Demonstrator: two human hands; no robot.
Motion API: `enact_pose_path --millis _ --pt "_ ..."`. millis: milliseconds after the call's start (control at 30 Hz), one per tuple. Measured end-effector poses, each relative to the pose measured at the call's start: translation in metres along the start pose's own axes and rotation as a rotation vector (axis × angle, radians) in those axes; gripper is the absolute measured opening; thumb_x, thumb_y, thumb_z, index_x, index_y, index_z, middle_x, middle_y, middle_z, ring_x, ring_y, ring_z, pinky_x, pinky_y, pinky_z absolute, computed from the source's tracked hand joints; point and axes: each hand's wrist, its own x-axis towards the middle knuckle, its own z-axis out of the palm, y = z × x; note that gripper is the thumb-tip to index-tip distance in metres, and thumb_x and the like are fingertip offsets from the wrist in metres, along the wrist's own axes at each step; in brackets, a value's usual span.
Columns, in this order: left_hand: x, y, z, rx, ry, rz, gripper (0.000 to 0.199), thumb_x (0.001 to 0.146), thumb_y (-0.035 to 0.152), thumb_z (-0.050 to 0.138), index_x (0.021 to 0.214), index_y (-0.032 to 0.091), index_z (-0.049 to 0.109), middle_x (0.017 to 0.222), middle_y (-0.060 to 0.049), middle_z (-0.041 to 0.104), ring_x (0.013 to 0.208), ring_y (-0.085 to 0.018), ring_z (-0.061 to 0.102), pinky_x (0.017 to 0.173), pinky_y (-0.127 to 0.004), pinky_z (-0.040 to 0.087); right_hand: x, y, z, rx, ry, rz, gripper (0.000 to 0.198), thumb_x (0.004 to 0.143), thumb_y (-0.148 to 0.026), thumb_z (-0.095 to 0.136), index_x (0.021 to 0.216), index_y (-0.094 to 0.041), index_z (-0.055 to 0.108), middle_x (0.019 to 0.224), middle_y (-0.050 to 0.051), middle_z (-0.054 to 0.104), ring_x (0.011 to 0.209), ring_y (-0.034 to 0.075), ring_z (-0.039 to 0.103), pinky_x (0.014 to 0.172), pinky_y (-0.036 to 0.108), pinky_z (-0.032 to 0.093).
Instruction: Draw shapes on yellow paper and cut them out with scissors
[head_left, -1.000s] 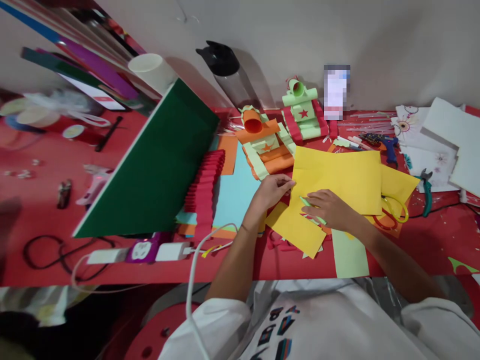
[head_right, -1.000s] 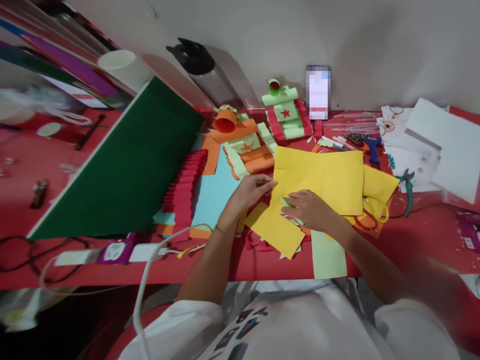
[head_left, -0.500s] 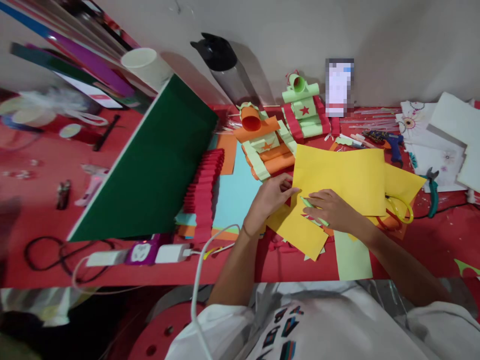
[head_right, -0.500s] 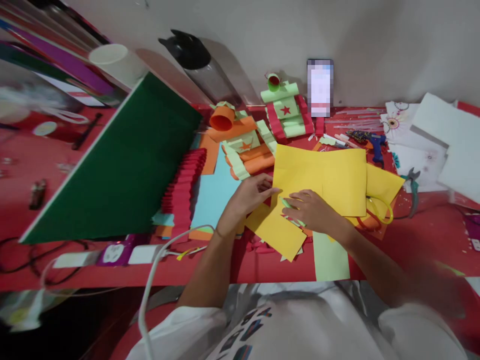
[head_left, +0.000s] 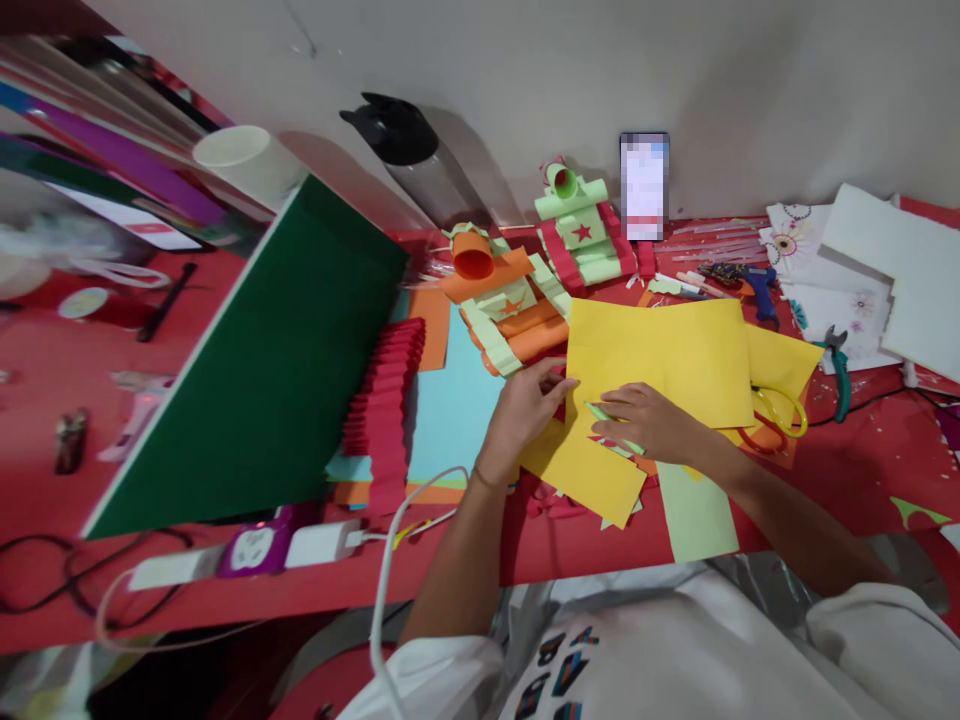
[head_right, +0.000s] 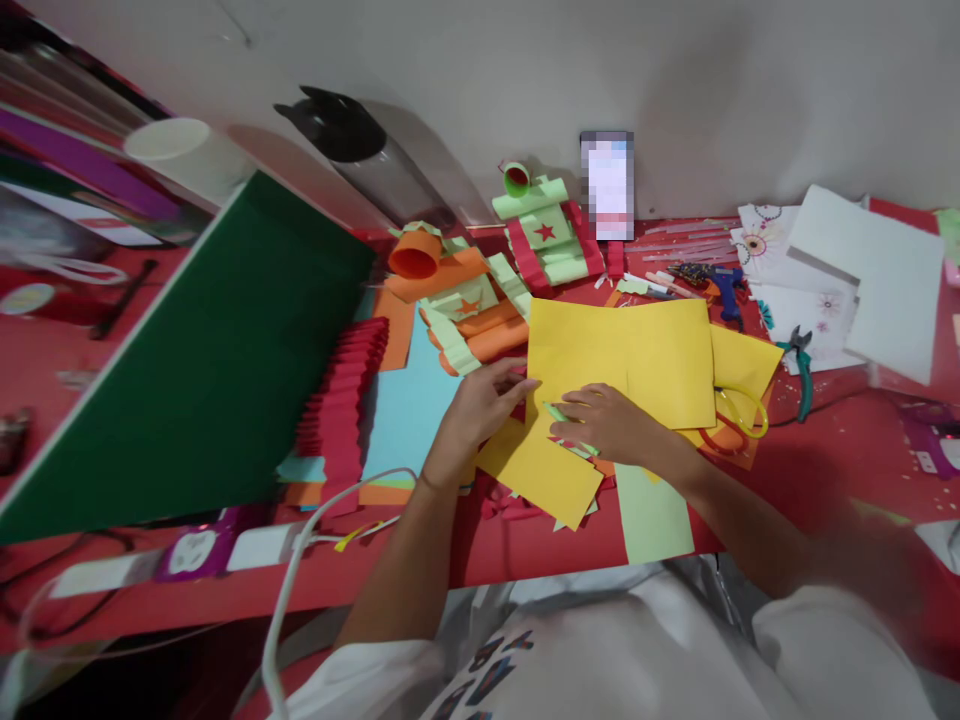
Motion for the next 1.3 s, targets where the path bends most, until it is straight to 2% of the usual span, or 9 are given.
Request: enact_pose_path --millis 200,367,633,733,867,933,1000,1167,1300 --pt "0.000 0.002 0.001 0.024 -0.013 -0.018 0.036 0.090 0.042 0.069 0.117 0.020 0.077 0.090 -0.007 0.081 0.077 -0.024 0.072 0.072 -0.034 0.055 0.000 0.000 0.001 -0.029 0.043 -0.023 0.025 0.108 -0.018 0.058 0.125 -0.023 0.075 0.138 0.011 0.074 0.136 0.025 0.063 0.110 0.043 0.048" --pt "-0.001 0.014 0.004 0.113 0.054 -0.052 0.036 0.086 0.046 0.074 0.112 0.022 0.075 0.091 -0.005 0.078 0.078 -0.023 0.071 0.072 -0.033 0.051 0.000 0.001 0.002 -0.041 0.093 -0.067 0.023 0.110 -0.019 0.055 0.120 -0.023 0.076 0.126 0.010 0.079 0.133 0.023 0.065 0.110 0.042 0.049" --pt "-0.002 0.013 -0.002 0.134 0.047 -0.034 0.025 0.089 0.046 0.067 0.098 0.023 0.069 0.082 -0.003 0.074 0.075 -0.022 0.069 0.069 -0.031 0.048 -0.009 0.009 0.000 0.064 0.110 -0.019 0.022 0.109 -0.024 0.058 0.124 -0.020 0.074 0.128 0.014 0.077 0.119 0.024 0.072 0.103 0.042 0.054" --pt "-0.006 0.019 -0.010 0.304 0.140 -0.014 0.022 0.092 0.045 0.062 0.086 0.024 0.061 0.077 -0.002 0.072 0.073 -0.022 0.068 0.068 -0.031 0.044 -0.013 0.012 -0.009 0.166 0.201 0.084 0.023 0.110 -0.026 0.055 0.123 -0.021 0.073 0.124 0.013 0.079 0.114 0.026 0.074 0.098 0.043 0.057" --pt "-0.010 0.026 -0.019 0.404 0.308 0.000 0.023 0.093 0.046 0.060 0.085 0.024 0.062 0.077 -0.002 0.071 0.069 -0.020 0.063 0.067 -0.031 0.042 -0.018 0.014 -0.026 0.416 0.533 0.428 0.030 0.115 -0.032 0.044 0.131 -0.026 0.068 0.127 0.009 0.079 0.115 0.022 0.075 0.098 0.041 0.060" --pt "-0.010 0.026 -0.020 0.354 0.347 0.005 0.026 0.092 0.048 0.060 0.088 0.023 0.066 0.078 -0.003 0.072 0.070 -0.020 0.064 0.068 -0.031 0.045 -0.020 0.017 -0.032 0.522 0.670 0.590 0.031 0.115 -0.037 0.042 0.128 -0.027 0.068 0.126 0.008 0.079 0.114 0.022 0.075 0.097 0.040 0.061" --pt "-0.009 0.026 -0.019 0.291 0.375 0.029 0.026 0.091 0.048 0.062 0.089 0.023 0.068 0.083 -0.004 0.074 0.074 -0.021 0.066 0.070 -0.031 0.048 -0.021 0.021 -0.035 0.580 0.704 0.678 0.031 0.114 -0.042 0.044 0.124 -0.027 0.068 0.123 0.008 0.079 0.113 0.023 0.076 0.096 0.040 0.062" --pt "-0.009 0.031 -0.014 -0.013 0.395 0.019 0.031 0.092 0.051 0.066 0.083 0.024 0.055 0.063 0.004 0.059 0.054 -0.014 0.057 0.055 -0.026 0.045 -0.021 0.028 -0.030 0.724 0.697 0.751 0.032 0.106 -0.049 0.059 0.125 -0.025 0.063 0.133 0.013 0.074 0.118 0.026 0.075 0.103 0.046 0.061" --pt "-0.009 0.034 -0.009 -0.346 0.379 -0.037 0.043 0.084 0.055 0.075 0.097 0.025 0.047 0.077 0.005 0.064 0.055 -0.013 0.065 0.056 -0.025 0.053 -0.018 0.027 -0.026 0.943 0.726 0.762 0.050 0.097 -0.052 0.072 0.136 -0.026 0.054 0.143 0.016 0.068 0.122 0.027 0.073 0.102 0.046 0.062"
